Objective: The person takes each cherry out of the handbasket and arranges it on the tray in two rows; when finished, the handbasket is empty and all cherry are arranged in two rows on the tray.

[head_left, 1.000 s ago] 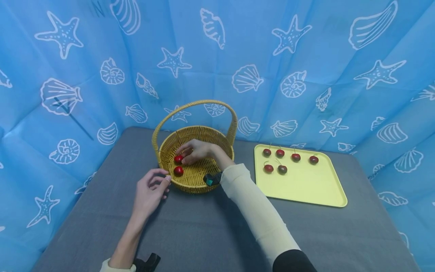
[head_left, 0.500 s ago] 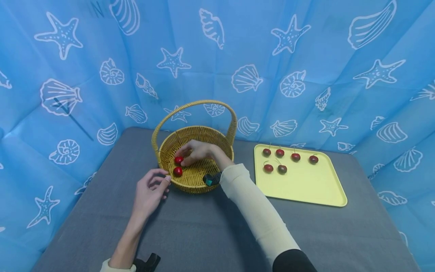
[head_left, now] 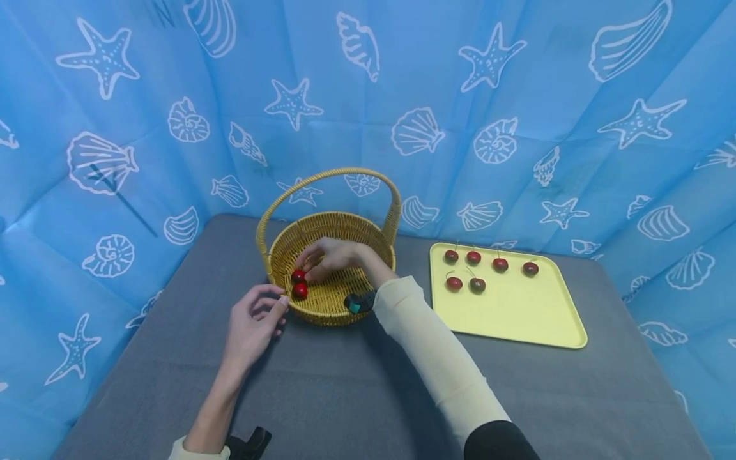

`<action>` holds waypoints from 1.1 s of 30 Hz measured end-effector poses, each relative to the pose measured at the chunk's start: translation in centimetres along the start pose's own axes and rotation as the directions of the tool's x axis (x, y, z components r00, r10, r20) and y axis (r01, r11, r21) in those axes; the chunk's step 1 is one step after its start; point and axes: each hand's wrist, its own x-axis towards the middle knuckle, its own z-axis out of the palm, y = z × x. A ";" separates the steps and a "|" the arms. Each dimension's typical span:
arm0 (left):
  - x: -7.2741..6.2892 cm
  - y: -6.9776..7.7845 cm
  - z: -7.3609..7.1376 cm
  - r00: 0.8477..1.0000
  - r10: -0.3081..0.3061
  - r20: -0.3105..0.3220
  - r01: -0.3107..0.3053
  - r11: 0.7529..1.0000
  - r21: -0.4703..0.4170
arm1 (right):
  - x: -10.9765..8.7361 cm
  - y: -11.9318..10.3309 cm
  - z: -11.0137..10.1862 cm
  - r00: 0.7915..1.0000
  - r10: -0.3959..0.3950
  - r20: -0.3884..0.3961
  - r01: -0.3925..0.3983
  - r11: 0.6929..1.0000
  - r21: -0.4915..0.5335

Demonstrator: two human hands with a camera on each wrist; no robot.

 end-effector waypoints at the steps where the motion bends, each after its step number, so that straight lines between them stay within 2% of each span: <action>1: 0.0 0.0 0.0 1.000 -0.003 0.000 0.003 1.000 0.003 | 0.0 -0.1 0.0 1.000 0.002 0.016 -0.002 1.000 0.000; 5: 0.1 0.1 0.0 1.000 -0.010 0.004 0.010 1.000 -0.001 | 0.2 -0.5 0.3 0.998 -0.011 0.067 0.012 1.000 -0.021; 9: 0.1 0.1 0.0 1.000 -0.003 0.011 0.003 1.000 -0.005 | 0.5 -0.8 0.6 0.997 -0.006 0.075 0.010 0.999 -0.045; 16: 0.1 0.0 0.0 1.000 0.004 0.014 -0.004 1.000 -0.013 | 0.1 -0.8 0.6 1.000 -0.003 0.004 0.004 0.996 -0.090; 22: 0.0 -0.1 0.0 1.000 0.000 0.010 0.000 1.000 -0.020 | -0.6 -0.7 0.0 0.997 -0.003 -0.080 0.005 1.000 0.027; 25: 0.0 -0.1 -0.1 1.000 -0.006 0.004 0.006 1.000 -0.018 | -1.4 -0.7 -0.6 0.993 -0.026 -0.113 0.032 0.998 0.054; 33: -0.1 -0.2 0.0 1.000 0.006 -0.001 -0.006 1.000 -0.018 | -4.7 -0.1 -2.8 0.970 -0.129 -0.207 0.118 0.991 -0.062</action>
